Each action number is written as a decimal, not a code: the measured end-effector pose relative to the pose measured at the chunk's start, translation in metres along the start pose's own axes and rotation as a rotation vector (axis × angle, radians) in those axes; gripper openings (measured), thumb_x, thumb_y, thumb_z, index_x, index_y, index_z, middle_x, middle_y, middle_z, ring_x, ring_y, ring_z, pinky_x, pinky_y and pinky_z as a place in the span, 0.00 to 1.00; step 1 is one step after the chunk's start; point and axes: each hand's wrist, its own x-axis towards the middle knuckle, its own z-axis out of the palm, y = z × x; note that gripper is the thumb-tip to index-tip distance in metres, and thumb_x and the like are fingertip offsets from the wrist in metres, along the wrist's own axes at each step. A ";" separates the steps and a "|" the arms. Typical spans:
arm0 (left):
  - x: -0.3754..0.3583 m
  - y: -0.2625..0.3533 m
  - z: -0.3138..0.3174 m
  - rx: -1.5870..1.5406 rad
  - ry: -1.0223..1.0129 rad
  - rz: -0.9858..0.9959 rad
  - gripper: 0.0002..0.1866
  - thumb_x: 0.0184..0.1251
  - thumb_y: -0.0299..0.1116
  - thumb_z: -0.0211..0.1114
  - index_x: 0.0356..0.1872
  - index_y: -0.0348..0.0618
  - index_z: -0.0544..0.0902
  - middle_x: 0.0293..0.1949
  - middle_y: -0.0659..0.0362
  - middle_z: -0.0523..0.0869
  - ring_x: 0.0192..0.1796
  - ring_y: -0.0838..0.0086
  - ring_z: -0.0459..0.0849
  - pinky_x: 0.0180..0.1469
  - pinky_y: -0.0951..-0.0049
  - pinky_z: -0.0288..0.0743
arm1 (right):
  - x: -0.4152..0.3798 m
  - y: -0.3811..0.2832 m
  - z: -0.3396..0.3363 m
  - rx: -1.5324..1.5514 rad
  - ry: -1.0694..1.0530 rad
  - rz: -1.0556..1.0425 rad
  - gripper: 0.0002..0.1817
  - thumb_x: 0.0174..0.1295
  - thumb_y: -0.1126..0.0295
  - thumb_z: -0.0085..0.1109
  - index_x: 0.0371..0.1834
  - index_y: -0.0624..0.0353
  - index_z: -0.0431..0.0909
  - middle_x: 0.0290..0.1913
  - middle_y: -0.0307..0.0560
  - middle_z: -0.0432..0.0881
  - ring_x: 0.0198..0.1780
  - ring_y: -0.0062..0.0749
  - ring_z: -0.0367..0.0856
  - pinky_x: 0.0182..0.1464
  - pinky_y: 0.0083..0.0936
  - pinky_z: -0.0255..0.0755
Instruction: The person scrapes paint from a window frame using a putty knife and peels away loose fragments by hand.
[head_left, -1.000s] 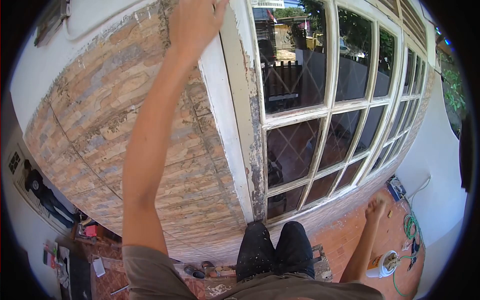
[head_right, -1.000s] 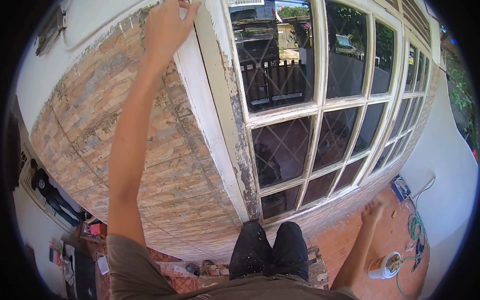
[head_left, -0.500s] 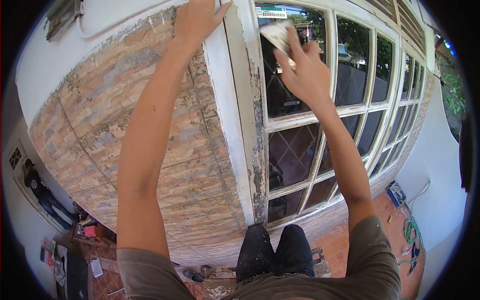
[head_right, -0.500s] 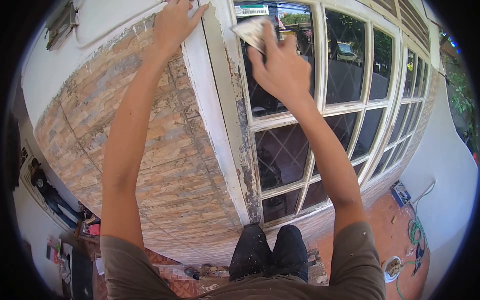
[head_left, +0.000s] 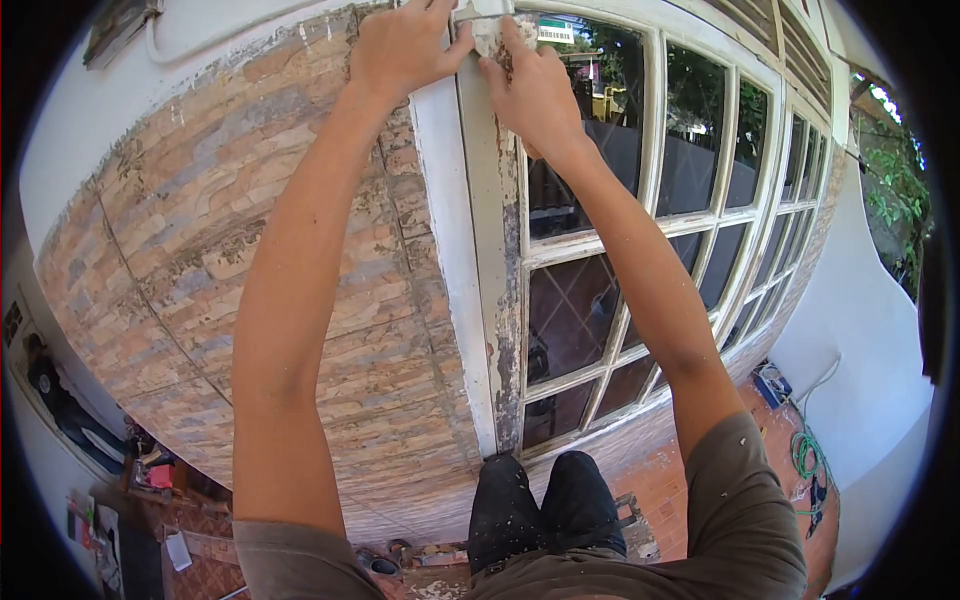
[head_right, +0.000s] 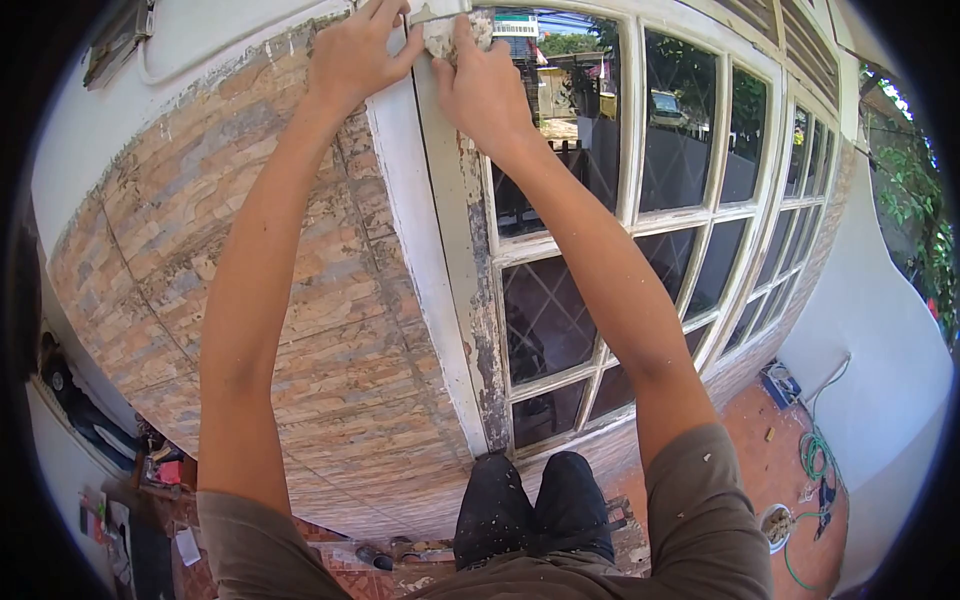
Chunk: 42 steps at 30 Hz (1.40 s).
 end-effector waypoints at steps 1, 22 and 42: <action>0.000 0.000 -0.001 -0.004 -0.002 -0.002 0.14 0.57 0.41 0.63 0.35 0.41 0.78 0.31 0.51 0.82 0.26 0.54 0.84 0.26 0.59 0.78 | 0.002 -0.003 0.000 -0.002 -0.004 0.002 0.34 0.65 0.59 0.55 0.71 0.66 0.60 0.40 0.78 0.74 0.34 0.70 0.80 0.38 0.48 0.78; -0.002 0.003 0.000 -0.029 -0.008 -0.053 0.11 0.58 0.38 0.61 0.35 0.42 0.78 0.29 0.51 0.82 0.24 0.54 0.83 0.25 0.59 0.78 | 0.017 -0.044 0.016 0.146 0.209 0.282 0.24 0.60 0.72 0.55 0.60 0.72 0.71 0.32 0.70 0.80 0.40 0.65 0.77 0.43 0.50 0.72; -0.004 -0.008 0.018 -0.074 0.156 -0.146 0.08 0.67 0.41 0.61 0.38 0.51 0.82 0.28 0.62 0.87 0.28 0.63 0.86 0.26 0.62 0.75 | 0.015 -0.027 0.005 0.201 0.030 0.333 0.33 0.61 0.66 0.58 0.66 0.76 0.64 0.39 0.72 0.82 0.48 0.62 0.77 0.52 0.45 0.74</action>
